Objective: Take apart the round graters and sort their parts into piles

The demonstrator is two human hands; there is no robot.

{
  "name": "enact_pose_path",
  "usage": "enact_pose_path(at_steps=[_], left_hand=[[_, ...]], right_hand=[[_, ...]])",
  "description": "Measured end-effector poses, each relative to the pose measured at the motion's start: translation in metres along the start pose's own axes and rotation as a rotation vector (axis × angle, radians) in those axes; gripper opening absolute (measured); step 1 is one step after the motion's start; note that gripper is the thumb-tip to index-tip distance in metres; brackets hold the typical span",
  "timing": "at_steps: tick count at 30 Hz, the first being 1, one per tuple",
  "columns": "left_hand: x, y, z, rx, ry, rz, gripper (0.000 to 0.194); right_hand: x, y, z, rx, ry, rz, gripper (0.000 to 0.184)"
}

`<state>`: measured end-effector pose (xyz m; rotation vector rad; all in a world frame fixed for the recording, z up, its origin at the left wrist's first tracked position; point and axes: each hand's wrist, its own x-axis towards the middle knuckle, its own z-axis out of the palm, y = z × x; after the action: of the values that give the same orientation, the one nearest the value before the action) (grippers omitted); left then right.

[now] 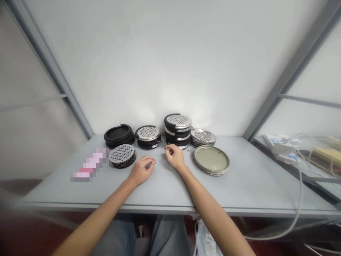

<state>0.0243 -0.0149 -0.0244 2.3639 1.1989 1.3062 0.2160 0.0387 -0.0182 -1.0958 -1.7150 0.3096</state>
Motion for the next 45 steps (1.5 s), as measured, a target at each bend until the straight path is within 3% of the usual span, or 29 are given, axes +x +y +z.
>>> enact_pose_path(at_steps=[6,14,20,25,30,38,45], left_hand=[[0.001,0.002,0.001,0.015,-0.002,0.009,0.015],[-0.001,0.005,0.003,-0.007,-0.047,-0.002,0.015],[0.022,0.007,0.007,-0.096,0.011,-0.008,0.015],[0.044,-0.006,0.012,-0.048,0.0,0.067,0.016],[0.036,-0.021,0.012,0.029,0.041,0.032,0.017],[0.03,-0.027,0.014,0.027,0.04,-0.037,0.024],[0.031,-0.029,0.011,0.03,0.068,0.0,0.026]], right_hand=[[-0.004,0.009,0.003,-0.014,-0.185,0.088,0.022],[-0.005,0.01,0.007,-0.103,-0.36,0.048,0.024],[-0.004,0.002,0.007,-0.12,-0.364,-0.015,0.026],[-0.005,0.001,0.007,-0.136,-0.374,-0.027,0.026],[-0.006,0.005,0.007,-0.164,-0.383,0.002,0.029],[-0.006,0.004,0.004,-0.157,-0.384,-0.007,0.03],[-0.005,0.005,-0.001,-0.166,-0.344,-0.024,0.03]])
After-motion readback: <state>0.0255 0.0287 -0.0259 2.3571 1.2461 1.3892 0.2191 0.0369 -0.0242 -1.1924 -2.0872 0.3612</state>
